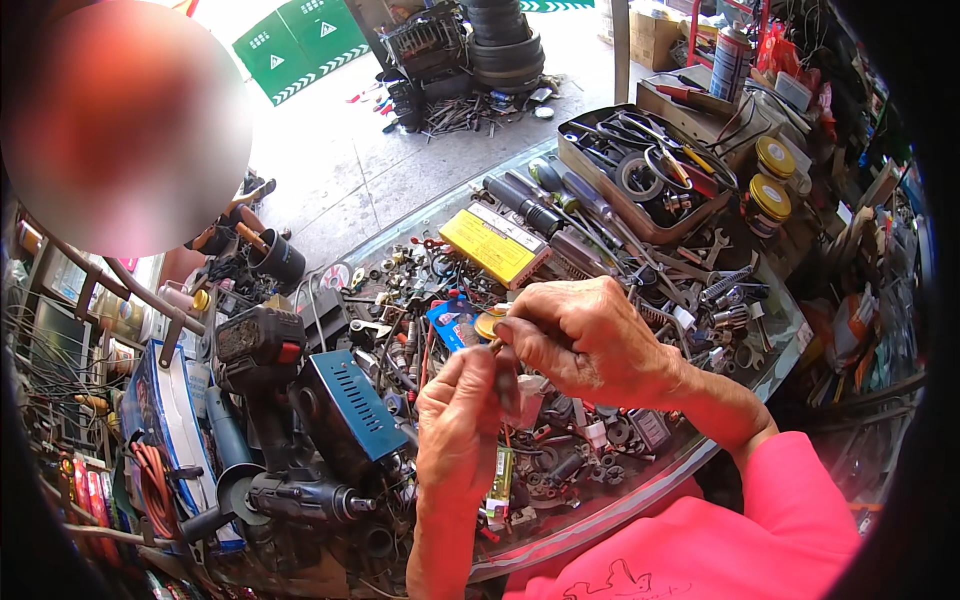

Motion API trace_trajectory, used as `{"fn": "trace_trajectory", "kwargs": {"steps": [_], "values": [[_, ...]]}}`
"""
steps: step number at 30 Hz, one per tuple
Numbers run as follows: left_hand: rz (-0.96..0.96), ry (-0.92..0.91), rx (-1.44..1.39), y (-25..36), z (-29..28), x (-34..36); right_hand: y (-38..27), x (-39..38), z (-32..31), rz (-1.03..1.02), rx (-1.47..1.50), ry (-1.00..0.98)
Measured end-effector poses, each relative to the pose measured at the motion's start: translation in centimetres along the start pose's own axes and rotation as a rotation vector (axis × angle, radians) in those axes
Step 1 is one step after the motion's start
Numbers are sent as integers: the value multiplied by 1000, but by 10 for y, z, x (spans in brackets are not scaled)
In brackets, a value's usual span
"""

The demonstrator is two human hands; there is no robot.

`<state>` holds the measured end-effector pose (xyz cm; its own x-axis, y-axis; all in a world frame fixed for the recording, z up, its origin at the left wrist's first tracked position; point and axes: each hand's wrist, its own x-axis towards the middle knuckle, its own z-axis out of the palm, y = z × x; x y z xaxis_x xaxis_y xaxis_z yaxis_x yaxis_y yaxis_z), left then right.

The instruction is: The person handles small electronic components and wires on a cluttered workbench, stripping wire ends, twisting wires, and using pliers to manipulate connectors. The person repeatedly picks up and sets down small parts while working on the wiring.

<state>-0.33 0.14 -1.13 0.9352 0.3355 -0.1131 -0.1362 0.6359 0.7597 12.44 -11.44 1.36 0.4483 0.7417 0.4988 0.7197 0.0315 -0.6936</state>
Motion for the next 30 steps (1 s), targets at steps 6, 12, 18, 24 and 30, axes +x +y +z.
{"fn": "trace_trajectory", "kwargs": {"steps": [6, 12, 18, 24, 30], "values": [[72, 93, 6, 9, 18, 0, 2, -1, -1, 14, 44, 4], [-52, 44, 3, 1, -2, -1, 3, -1, 3, -25, 43, 12], [138, 140, 136, 2, 18, 1, 0, 0, 2, 60, 98, 31], [-57, 51, -59, 0, -4, -1, 5, -2, 9, 7, 53, 46], [158, 128, 55, 4, 11, -1, 4, -1, 8, 72, 88, 44]]}}
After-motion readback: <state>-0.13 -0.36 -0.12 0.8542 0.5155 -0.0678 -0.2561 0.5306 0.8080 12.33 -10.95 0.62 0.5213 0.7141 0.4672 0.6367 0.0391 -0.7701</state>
